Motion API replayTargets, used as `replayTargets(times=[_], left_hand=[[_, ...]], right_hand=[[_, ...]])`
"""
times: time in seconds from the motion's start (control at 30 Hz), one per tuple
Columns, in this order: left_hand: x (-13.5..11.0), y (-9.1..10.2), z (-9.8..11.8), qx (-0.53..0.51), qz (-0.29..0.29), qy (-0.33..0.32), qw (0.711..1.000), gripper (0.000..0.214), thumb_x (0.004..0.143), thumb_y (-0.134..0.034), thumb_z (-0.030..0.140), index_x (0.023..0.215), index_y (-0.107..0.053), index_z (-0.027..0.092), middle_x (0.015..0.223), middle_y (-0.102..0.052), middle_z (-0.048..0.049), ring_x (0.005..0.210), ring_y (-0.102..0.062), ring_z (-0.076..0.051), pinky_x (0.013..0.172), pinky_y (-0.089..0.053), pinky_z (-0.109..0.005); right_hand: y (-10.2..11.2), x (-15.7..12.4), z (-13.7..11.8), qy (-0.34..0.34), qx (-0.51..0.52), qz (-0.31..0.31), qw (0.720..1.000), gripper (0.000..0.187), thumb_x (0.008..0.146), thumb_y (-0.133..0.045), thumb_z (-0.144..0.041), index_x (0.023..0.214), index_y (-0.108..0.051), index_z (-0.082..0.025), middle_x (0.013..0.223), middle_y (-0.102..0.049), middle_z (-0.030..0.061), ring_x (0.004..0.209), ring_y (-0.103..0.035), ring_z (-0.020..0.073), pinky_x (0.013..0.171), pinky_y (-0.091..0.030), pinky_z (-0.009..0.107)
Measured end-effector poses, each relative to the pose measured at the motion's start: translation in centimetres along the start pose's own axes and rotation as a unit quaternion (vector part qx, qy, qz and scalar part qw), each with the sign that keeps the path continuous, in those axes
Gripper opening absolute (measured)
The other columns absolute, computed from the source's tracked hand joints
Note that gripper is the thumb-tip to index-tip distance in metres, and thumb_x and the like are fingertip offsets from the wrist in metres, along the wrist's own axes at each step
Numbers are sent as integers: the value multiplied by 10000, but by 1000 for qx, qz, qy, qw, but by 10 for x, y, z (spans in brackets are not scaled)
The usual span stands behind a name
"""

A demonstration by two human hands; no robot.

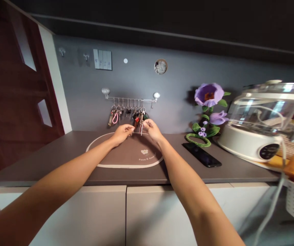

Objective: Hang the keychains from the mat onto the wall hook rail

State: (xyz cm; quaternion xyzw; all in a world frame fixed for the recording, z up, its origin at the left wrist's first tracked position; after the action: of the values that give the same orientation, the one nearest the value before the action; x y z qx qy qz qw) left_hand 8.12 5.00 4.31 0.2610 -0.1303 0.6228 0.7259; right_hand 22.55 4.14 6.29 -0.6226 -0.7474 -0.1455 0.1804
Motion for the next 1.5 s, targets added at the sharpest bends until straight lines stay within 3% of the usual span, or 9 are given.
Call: replayTargets(times=[0.2,0.43,0.83,1.23,1.3,1.4,1.5], left_hand=[[1,-2,-5,44,-3,-9,999,211,730,-514,288,809,-613,119,686,-608,-31,575,-510,-103,575,-409,-228],[0,-5,-4,94,-12,-25,995,228,746,-477,305,801,-608,127,700,-617,-36,626,-539,-127,599,-413,-237],[1,-4,0,119,-13,-38,992,197,745,-473,281,752,-621,150,700,-627,-36,652,-557,-151,633,-422,-264],[1,-4,-4,114,-11,-23,993,167,737,-489,247,773,-613,141,770,-640,-53,714,-571,-156,690,-430,-272],[-1,-4,-4,109,-13,-16,994,180,725,-512,250,820,-613,134,782,-634,-57,721,-569,-155,696,-431,-271],[-4,-3,1,113,-27,-9,993,333,713,-539,284,996,-580,114,713,-592,-26,655,-540,-137,656,-423,-260],[-4,0,13,112,-32,-9,993,549,704,-554,298,1209,-449,111,633,-516,31,587,-489,-109,626,-403,-243]], right_hand=[[34,20,-12,-17,21,100,995,153,751,-541,-291,742,-415,-204,683,-530,-30,679,-571,111,658,-497,302],[66,47,-32,-34,-7,188,982,110,799,-444,-196,694,-414,-189,590,-515,-27,556,-526,84,594,-503,278],[62,74,-31,-98,2,180,979,111,763,-417,-86,697,-460,-165,553,-531,-7,521,-534,84,568,-474,253],[68,63,-14,-109,1,186,976,91,709,-453,-101,660,-442,-177,561,-526,-17,498,-514,80,567,-465,255],[67,57,-15,-104,-19,195,975,86,683,-468,-109,645,-441,-181,563,-516,-22,490,-482,72,550,-443,232],[71,42,-21,-72,-79,265,958,84,646,-504,-149,708,-471,-196,600,-510,-29,526,-454,79,545,-409,213],[66,26,-26,-24,-119,304,945,272,646,-525,-221,916,-496,-210,708,-513,-25,615,-471,98,605,-412,227]])
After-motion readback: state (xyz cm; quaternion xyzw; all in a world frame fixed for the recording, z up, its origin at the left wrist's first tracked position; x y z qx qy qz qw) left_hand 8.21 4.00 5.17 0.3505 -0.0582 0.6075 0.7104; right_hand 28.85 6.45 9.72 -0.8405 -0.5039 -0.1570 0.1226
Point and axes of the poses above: each hand's wrist, its own x-axis towards the middle knuckle, its own y-axis out of the back of the hand, z = x × y, the point moved 7 cm from there along x, towards the middle knuckle
